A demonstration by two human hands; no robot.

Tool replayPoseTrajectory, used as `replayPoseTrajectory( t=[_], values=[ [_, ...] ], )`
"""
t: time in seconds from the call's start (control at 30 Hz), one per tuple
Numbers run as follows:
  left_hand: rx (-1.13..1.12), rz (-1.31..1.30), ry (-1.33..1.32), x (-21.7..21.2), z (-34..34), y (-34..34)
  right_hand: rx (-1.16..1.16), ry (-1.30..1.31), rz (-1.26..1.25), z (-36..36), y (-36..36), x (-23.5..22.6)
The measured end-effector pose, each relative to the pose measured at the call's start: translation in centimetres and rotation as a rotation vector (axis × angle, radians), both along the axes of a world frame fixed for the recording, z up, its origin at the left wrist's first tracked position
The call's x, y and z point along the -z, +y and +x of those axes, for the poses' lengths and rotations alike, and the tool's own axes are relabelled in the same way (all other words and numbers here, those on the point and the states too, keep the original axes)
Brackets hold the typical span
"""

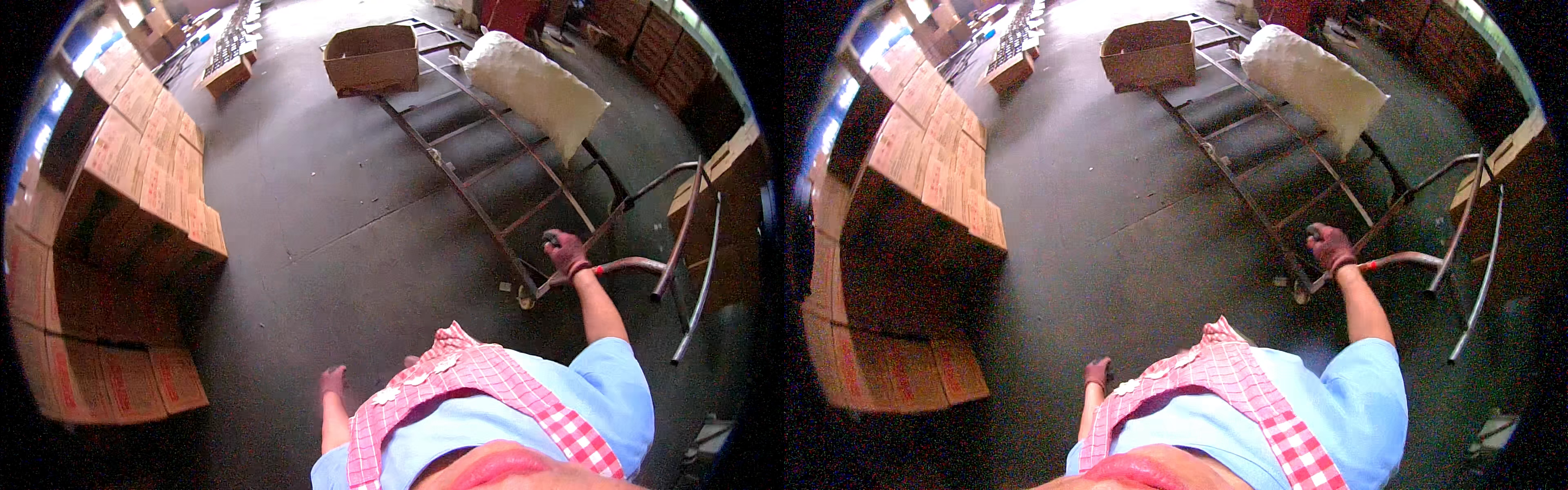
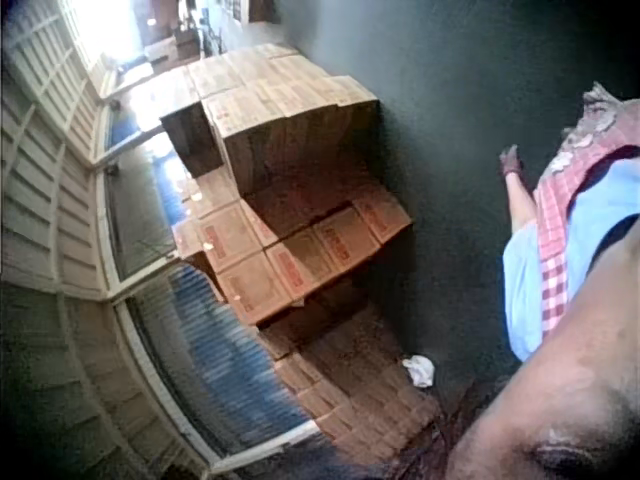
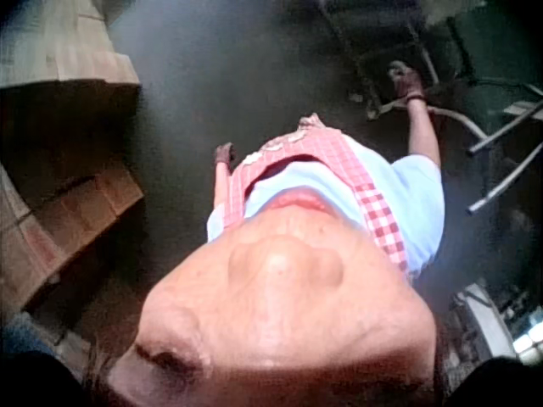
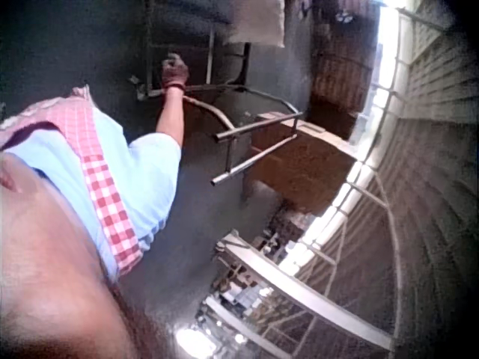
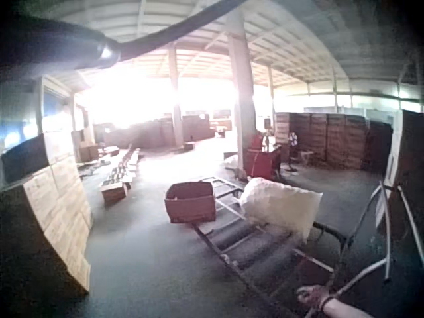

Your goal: The person moves a hand truck, then lifts a large white sack onto a table. They use a knife to cut the plastic wrapping and open the sack to reveal white items inside.

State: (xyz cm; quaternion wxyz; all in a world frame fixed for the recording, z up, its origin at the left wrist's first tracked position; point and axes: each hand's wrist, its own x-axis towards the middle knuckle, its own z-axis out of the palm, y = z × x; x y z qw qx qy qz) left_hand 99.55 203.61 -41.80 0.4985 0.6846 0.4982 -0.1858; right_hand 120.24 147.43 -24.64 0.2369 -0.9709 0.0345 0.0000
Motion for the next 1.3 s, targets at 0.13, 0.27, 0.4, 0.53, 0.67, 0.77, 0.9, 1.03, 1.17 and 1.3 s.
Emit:
replayPoseTrajectory(
  t=[0.13,0.27,0.4,0.53,0.67,0.77,0.9,1.03,1.17,1.3],
  values=[
    [-0.005,-0.047,-0.144,5.0,10.0,7.9,0.059,0.334,-0.060,1.8,5.4,9.6],
    [0.302,0.095,-0.148,6.2,16.4,12.1,0.224,0.548,-0.172,0.4,9.0,18.6],
    [0.365,0.069,0.116,4.2,19.8,15.1,0.319,0.774,-0.137,7.2,14.5,20.2],
    [0.488,0.080,0.105,7.4,22.3,21.3,-0.080,0.661,-0.230,19.0,18.4,29.7],
    [0.342,0.044,0.089,8.6,29.7,25.9,-0.094,0.583,-0.073,38.6,32.3,19.3],
    [0.306,0.022,0.051,10.3,36.7,30.3,-0.024,0.470,0.096,50.7,39.8,18.9],
    [0.347,0.013,0.021,12.7,44.0,36.1,0.025,0.479,0.484,60.4,47.6,18.7],
    [0.563,0.081,0.006,15.5,51.8,43.4,-0.152,0.677,-0.069,59.3,50.5,20.1],
    [1.090,0.574,-0.237,17.7,66.3,52.7,0.041,0.810,-0.046,61.3,52.3,19.3],
    [-0.105,0.028,-0.368,4.1,85.5,55.6,-0.434,0.887,-0.487,64.1,50.3,27.9]
  ],
)
